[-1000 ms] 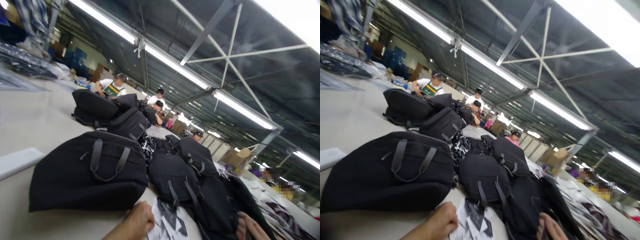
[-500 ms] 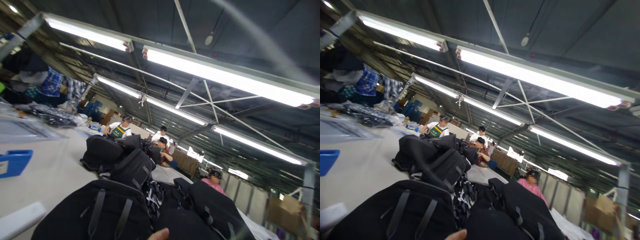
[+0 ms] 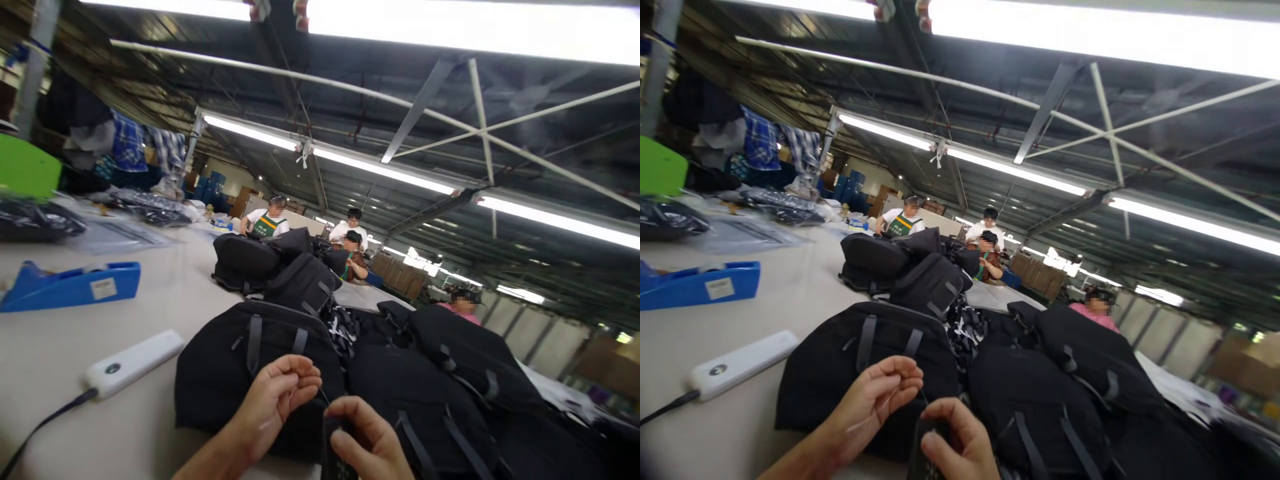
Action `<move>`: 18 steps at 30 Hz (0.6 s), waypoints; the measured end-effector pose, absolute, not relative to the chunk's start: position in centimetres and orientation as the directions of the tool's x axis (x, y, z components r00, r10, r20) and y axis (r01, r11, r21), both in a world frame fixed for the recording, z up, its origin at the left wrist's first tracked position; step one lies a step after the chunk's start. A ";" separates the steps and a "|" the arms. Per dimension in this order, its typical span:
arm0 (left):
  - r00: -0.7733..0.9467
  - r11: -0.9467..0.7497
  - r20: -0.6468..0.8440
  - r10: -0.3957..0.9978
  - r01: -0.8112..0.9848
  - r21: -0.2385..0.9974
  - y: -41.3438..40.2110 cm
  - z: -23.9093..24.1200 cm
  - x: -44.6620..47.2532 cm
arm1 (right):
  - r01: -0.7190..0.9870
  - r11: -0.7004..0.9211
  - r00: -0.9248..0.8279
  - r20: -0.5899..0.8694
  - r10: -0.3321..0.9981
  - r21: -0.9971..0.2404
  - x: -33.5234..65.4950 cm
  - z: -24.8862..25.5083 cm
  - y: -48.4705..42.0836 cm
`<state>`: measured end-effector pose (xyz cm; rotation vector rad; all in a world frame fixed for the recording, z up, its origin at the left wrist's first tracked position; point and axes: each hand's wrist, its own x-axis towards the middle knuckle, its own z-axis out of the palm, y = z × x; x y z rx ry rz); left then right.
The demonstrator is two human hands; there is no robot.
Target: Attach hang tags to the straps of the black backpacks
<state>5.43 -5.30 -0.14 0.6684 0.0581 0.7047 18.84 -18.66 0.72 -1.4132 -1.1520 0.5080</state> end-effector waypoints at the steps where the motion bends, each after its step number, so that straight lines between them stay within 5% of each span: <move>1: 0.768 0.581 0.151 0.622 -0.582 0.569 -5.1 -0.4 5.1 | 0.338 0.183 0.425 0.323 0.846 -0.923 18.6 0.7 -18.5; 9: 0.800 0.495 0.175 0.574 -0.509 0.704 -4.2 -1.3 2.8 | 0.610 0.066 0.341 0.336 0.878 -0.790 19.2 -1.1 -17.8; 14: 0.809 0.207 0.249 0.532 -0.409 0.889 -5.1 -1.4 2.0 | 0.898 0.178 0.148 0.657 0.739 -0.402 18.2 -1.0 -17.1; 16: 0.805 0.188 0.275 0.526 -0.426 0.885 -5.3 -1.9 1.9 | 0.956 0.186 0.044 0.734 0.678 -0.229 17.6 -0.6 -17.0; 18: 0.803 0.245 0.278 0.526 -0.457 0.855 -5.3 -2.5 1.7 | 0.955 0.220 0.004 0.748 0.664 -0.201 17.2 -0.1 -17.0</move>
